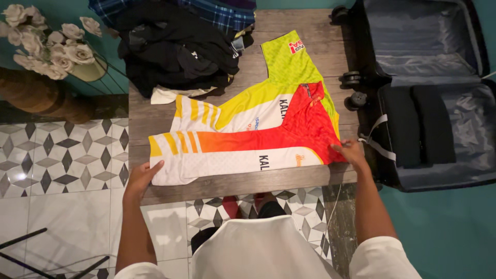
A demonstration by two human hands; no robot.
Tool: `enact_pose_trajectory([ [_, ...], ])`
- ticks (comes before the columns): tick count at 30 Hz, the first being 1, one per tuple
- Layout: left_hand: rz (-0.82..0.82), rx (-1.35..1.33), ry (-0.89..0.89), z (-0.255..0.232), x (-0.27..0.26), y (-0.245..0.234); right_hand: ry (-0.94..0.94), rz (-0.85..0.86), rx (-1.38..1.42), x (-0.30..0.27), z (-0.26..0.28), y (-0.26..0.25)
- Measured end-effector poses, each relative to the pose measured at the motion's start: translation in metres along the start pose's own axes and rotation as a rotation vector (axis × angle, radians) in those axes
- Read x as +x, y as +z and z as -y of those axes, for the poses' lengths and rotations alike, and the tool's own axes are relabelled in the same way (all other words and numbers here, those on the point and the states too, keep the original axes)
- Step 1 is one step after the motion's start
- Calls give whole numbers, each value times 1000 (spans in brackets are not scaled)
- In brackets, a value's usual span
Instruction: The person folds two different t-shirts on a wooden table and places them into an open suitcase. The first shirt is white with red and yellow accents, and the second is white with a yellow geometric pattern. The person smooths and folds each shirt neatly before packing.
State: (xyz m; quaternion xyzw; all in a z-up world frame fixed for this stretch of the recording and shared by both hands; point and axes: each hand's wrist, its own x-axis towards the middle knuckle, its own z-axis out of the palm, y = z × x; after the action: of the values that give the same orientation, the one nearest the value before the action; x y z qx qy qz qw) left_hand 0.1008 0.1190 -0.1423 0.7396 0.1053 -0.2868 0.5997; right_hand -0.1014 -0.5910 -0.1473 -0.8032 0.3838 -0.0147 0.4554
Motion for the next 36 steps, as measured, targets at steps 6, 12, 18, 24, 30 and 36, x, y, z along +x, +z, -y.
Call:
enact_pose_trajectory([
  [6, 3, 393, -78, -11, -22, -7, 6, 286, -358, -13, -9, -27],
  [12, -232, 302, 187, -54, -30, -28, -117, 131, 30, -13, 4, -51],
  [18, -282, 47, 549, -139, -30, -52, -619, -257, 353, -1, 89, -98],
  [24, -408, -81, 878, -247, -71, -66, -718, -75, 836, -19, 207, -153],
  [30, -668, 199, 1068, -300, -81, -102, -638, 229, 1052, -41, 249, -193],
  [36, -655, 218, 1133, -305, -74, -147, -693, 246, 827, -67, 266, -211],
])
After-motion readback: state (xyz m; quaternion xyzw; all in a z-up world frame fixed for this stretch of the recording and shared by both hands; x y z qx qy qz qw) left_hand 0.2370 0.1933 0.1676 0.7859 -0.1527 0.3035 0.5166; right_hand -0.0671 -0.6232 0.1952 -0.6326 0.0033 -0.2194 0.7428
